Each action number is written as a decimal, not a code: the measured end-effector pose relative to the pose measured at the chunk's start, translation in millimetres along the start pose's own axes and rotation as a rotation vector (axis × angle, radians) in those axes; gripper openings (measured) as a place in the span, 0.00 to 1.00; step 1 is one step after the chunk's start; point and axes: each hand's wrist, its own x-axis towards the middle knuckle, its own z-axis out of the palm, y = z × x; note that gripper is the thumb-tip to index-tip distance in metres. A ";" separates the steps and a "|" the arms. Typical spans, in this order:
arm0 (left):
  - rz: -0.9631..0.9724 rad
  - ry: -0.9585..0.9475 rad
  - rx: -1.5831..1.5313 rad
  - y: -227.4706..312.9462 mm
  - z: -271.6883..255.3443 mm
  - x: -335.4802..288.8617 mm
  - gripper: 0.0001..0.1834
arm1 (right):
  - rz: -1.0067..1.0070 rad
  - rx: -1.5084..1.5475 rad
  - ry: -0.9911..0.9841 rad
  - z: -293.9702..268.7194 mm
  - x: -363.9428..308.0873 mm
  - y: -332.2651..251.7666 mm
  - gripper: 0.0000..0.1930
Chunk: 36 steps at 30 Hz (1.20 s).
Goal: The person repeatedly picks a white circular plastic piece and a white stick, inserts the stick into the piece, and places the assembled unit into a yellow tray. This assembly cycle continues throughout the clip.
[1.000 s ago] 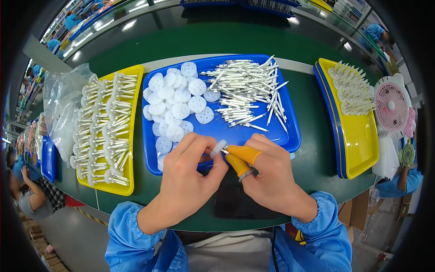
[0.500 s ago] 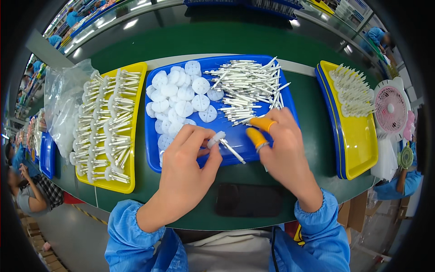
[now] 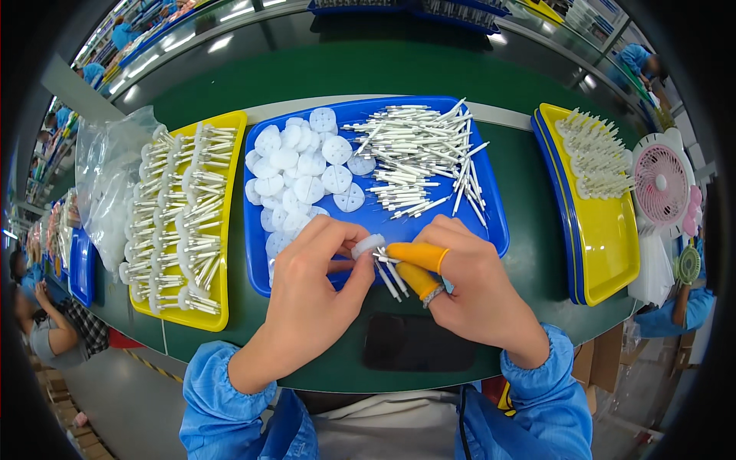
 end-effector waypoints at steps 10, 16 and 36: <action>0.024 0.049 0.029 3.1 2.8 0.4 0.08 | -0.002 -0.098 0.007 3.2 -0.7 11.7 0.27; 0.016 0.064 0.053 0.9 4.1 0.6 0.07 | -0.051 -0.116 -0.046 2.6 -2.5 5.0 0.26; 0.055 0.032 0.102 3.1 5.9 -2.5 0.09 | 0.016 -0.051 0.108 26.0 -3.3 -2.6 0.17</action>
